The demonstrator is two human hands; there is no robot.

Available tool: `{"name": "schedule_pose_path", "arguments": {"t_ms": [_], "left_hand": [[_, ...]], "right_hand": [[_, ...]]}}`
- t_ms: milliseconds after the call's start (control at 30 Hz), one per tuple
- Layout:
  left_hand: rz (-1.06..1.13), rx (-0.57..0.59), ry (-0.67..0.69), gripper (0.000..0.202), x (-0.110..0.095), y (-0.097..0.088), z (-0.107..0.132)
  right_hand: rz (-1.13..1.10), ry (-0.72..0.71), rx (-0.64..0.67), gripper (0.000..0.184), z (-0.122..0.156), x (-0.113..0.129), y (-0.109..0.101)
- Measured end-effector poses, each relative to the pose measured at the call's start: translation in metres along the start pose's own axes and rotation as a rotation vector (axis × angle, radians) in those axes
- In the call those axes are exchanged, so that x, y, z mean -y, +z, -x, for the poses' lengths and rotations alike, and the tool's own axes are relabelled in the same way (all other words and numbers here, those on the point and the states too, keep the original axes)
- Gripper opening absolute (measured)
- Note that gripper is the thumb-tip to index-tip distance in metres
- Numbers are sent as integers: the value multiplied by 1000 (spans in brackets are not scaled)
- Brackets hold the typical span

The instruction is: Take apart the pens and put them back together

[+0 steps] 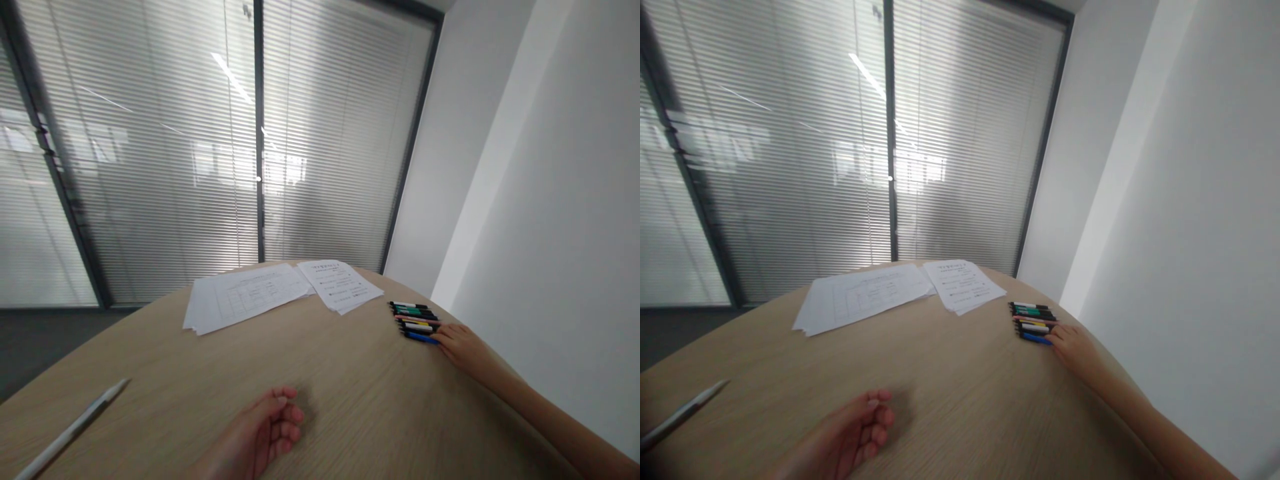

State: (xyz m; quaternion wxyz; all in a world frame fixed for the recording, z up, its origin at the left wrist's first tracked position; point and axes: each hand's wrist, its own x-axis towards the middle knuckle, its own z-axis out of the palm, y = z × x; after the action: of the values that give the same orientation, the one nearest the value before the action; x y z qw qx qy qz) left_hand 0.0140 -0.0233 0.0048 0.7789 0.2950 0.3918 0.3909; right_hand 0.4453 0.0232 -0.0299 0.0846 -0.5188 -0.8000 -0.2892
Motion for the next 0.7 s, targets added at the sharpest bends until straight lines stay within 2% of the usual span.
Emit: {"name": "schedule_pose_path", "arguments": {"t_ms": [433, 567, 700], "left_hand": [[2, 36, -15, 20, 0, -1, -1], [-9, 38, -8, 18, 0, -1, -1], [-31, 48, 9, 14, 2, -1, -1]], "right_hand": [[104, 36, -20, 25, -1, -7, 13], [96, 27, -19, 24, -3, -1, 8], [64, 15, -19, 24, -10, 9, -6]]}}
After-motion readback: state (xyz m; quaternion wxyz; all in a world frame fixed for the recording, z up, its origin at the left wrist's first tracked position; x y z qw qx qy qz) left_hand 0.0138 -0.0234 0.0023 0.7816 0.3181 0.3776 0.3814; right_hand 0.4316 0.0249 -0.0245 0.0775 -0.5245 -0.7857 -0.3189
